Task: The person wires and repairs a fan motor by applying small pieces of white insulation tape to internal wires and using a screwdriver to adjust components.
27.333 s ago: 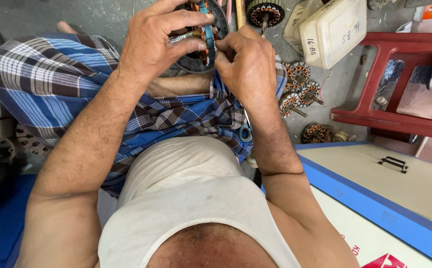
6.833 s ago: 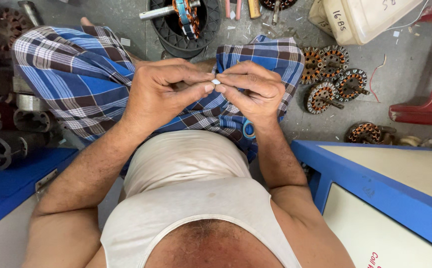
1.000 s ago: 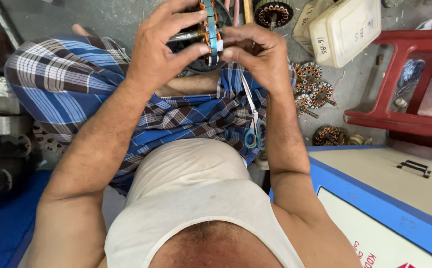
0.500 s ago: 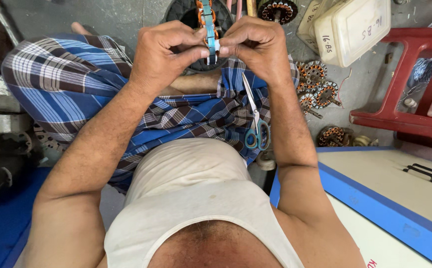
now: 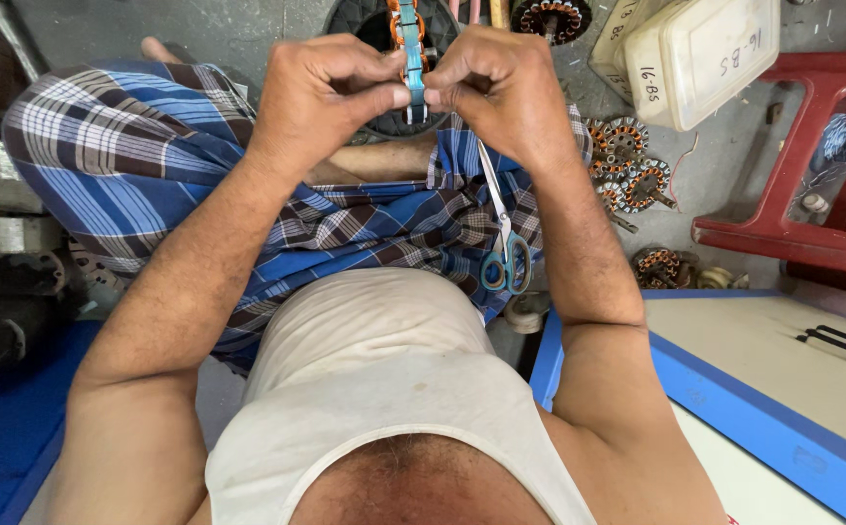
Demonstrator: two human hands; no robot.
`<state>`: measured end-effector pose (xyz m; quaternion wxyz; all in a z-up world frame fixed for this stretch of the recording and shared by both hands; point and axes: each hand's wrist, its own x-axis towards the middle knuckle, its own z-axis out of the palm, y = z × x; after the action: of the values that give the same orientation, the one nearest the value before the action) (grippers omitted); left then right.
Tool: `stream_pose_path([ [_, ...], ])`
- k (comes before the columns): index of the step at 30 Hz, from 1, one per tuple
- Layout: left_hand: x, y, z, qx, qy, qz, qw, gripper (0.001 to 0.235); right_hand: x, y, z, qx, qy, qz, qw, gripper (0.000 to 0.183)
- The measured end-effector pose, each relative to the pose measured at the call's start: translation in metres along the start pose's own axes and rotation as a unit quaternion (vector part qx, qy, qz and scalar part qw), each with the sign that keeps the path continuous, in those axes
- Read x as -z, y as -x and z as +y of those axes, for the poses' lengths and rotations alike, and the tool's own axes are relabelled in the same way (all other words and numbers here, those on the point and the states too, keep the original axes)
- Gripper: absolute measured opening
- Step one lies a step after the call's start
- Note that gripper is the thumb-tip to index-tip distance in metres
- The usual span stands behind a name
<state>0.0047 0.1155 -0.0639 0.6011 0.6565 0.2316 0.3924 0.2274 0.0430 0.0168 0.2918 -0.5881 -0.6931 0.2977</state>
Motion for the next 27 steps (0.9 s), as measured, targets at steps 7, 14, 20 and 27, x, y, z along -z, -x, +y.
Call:
stream_pose_path([
  [7,-0.003,-0.001,-0.009,0.038,0.036,0.011,0.999,0.014,0.014,-0.021,0.010,-0.123,-0.162,-0.121,0.972,0.018],
  [14,-0.002,-0.007,-0.012,0.031,0.118,0.029,0.992,0.010,0.009,-0.031,0.022,-0.171,-0.182,-0.142,0.958,0.016],
  [20,0.000,-0.005,-0.018,0.056,0.178,0.002,0.982,0.012,0.001,-0.004,0.034,-0.081,-0.221,-0.059,0.970,0.017],
  [27,0.007,-0.002,-0.022,0.016,0.132,-0.020,0.991,0.019,-0.018,0.037,0.052,-0.162,-0.283,0.056,0.944,0.014],
])
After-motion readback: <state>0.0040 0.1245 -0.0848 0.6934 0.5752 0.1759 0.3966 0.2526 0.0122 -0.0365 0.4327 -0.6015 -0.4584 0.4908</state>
